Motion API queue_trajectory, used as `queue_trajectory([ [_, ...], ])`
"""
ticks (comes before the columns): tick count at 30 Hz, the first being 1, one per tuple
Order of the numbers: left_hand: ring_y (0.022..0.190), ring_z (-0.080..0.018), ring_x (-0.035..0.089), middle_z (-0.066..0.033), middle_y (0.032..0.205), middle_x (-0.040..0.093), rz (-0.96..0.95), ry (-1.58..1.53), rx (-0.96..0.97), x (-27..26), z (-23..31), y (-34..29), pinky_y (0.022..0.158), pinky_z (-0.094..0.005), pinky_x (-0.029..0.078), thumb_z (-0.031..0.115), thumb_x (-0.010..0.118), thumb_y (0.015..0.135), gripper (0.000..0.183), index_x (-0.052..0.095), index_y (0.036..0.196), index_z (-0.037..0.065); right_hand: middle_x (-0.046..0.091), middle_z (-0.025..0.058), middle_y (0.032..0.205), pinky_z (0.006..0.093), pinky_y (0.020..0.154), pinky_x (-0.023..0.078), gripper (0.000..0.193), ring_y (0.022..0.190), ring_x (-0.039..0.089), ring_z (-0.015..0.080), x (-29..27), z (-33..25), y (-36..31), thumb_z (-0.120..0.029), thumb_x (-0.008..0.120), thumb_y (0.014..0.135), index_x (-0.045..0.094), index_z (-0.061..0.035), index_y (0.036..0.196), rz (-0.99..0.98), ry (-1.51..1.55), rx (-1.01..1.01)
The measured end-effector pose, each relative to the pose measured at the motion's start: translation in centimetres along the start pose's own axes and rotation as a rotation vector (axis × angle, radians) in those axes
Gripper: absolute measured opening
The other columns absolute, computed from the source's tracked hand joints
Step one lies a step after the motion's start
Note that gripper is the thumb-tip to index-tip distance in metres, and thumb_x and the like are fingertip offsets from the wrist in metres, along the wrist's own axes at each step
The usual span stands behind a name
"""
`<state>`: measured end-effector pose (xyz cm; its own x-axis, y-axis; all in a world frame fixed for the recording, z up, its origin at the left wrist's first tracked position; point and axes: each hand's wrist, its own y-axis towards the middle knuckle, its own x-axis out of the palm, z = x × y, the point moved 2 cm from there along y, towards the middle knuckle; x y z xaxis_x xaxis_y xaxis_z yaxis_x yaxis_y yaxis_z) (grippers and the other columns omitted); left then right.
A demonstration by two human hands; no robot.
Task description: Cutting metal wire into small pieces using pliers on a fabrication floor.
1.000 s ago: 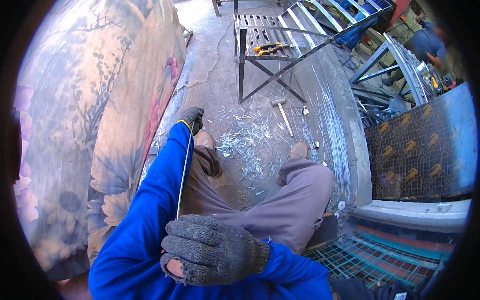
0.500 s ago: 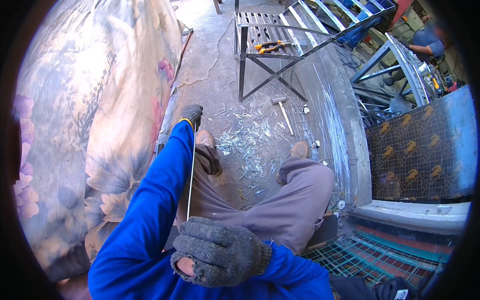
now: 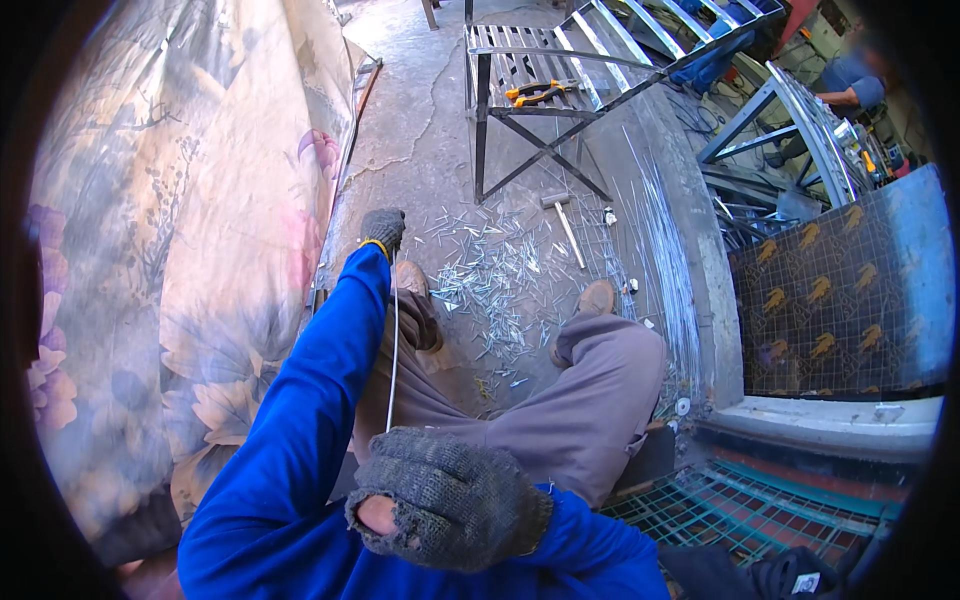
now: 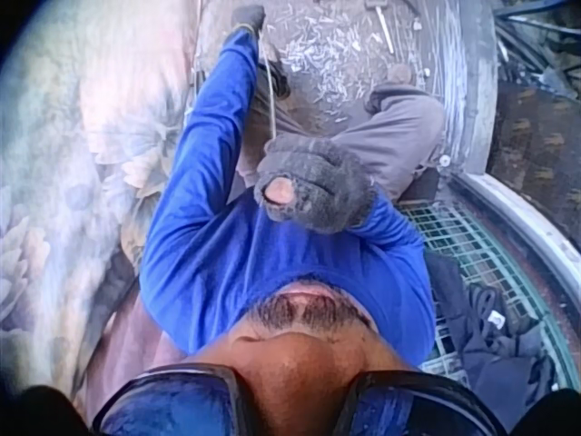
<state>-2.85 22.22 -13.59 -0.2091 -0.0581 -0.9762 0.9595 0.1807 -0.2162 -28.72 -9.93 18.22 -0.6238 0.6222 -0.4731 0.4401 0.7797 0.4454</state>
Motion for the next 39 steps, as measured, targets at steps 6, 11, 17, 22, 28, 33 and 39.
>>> queue_trajectory([
  [6, 0.064, -0.0241, 0.067, -0.0068, 0.063, 0.066, -0.041, -0.079, 0.050, 4.9, -4.4, 1.4, 0.054, -0.0358, 0.052, 0.015, 0.056, 0.083, 0.015, 0.069, 0.080, 0.011, 0.050, 0.0111, 0.145, 0.0393, 0.110, 0.041, 0.053, 0.133, 0.049, 0.0246, -0.1, 1.4, -3.2, -0.023, 0.055, 0.098, 0.041, -0.0045, 0.146, -0.122, 0.633, 0.387],
  [11, 0.042, -0.0094, 0.050, 0.0048, 0.054, 0.053, -0.271, -1.825, -0.695, -0.9, 3.9, -1.1, 0.038, -0.0226, 0.041, 0.024, 0.049, 0.095, 0.031, 0.056, 0.067, 0.014, 0.058, 0.0126, 0.130, 0.0444, 0.104, 0.047, 0.042, 0.121, 0.057, 0.0285, -1.5, 2.2, -1.5, -0.021, 0.062, 0.093, 0.052, -0.0047, 0.130, 0.095, 0.329, 0.273],
  [17, 0.038, -0.0087, 0.042, 0.0052, 0.055, 0.051, -0.181, -1.878, -0.704, -3.2, 2.5, -2.8, 0.036, -0.0242, 0.035, 0.046, 0.042, 0.102, 0.041, 0.058, 0.087, 0.012, 0.070, 0.0149, 0.107, 0.0520, 0.093, 0.055, 0.026, 0.102, 0.069, 0.0343, -2.3, 0.4, 1.6, -0.018, 0.073, 0.086, 0.068, -0.0050, 0.108, 0.329, -0.014, 0.011],
  [22, 0.039, -0.0102, 0.041, 0.0041, 0.055, 0.051, -0.164, -1.908, -0.756, -3.7, 2.1, -3.5, 0.037, -0.0265, 0.033, 0.058, 0.033, 0.101, 0.060, 0.061, 0.098, 0.005, 0.070, 0.0152, 0.109, 0.0522, 0.095, 0.054, 0.026, 0.104, 0.068, 0.0345, -2.8, -0.3, 1.2, -0.018, 0.074, 0.086, 0.067, -0.0045, 0.107, 0.248, -0.098, 0.020],
  [28, 0.038, -0.0106, 0.039, 0.0040, 0.055, 0.050, -0.165, -1.874, -0.728, -4.3, 3.6, -4.4, 0.037, -0.0262, 0.032, 0.047, 0.043, 0.101, 0.045, 0.060, 0.091, 0.007, 0.069, 0.0158, 0.110, 0.0530, 0.096, 0.053, 0.036, 0.106, 0.067, 0.0355, -1.8, 0.2, 0.1, -0.021, 0.075, 0.085, 0.065, 0.0003, 0.112, 0.309, 0.080, 0.104],
  [33, 0.040, -0.0128, 0.042, 0.0005, 0.056, 0.051, -0.041, -1.649, -0.514, 4.5, -2.6, -0.5, 0.039, -0.0279, 0.033, 0.026, 0.055, 0.094, 0.023, 0.059, 0.077, 0.010, 0.035, 0.0111, 0.155, 0.0447, 0.115, 0.033, 0.061, 0.139, 0.040, 0.0272, -2.3, -0.8, 0.1, -0.025, 0.050, 0.099, 0.025, -0.0068, 0.153, 0.054, 0.006, -0.038],
  [39, 0.041, -0.0143, 0.043, -0.0012, 0.055, 0.050, 0.005, -1.473, -0.216, 5.3, 0.1, 1.8, 0.040, -0.0295, 0.033, 0.019, 0.059, 0.089, 0.022, 0.058, 0.069, 0.011, 0.045, 0.0103, 0.145, 0.0463, 0.114, 0.036, 0.054, 0.134, 0.046, 0.0281, -2.6, -0.5, 0.6, -0.022, 0.054, 0.096, 0.037, -0.0061, 0.145, 0.101, 0.134, 0.049],
])
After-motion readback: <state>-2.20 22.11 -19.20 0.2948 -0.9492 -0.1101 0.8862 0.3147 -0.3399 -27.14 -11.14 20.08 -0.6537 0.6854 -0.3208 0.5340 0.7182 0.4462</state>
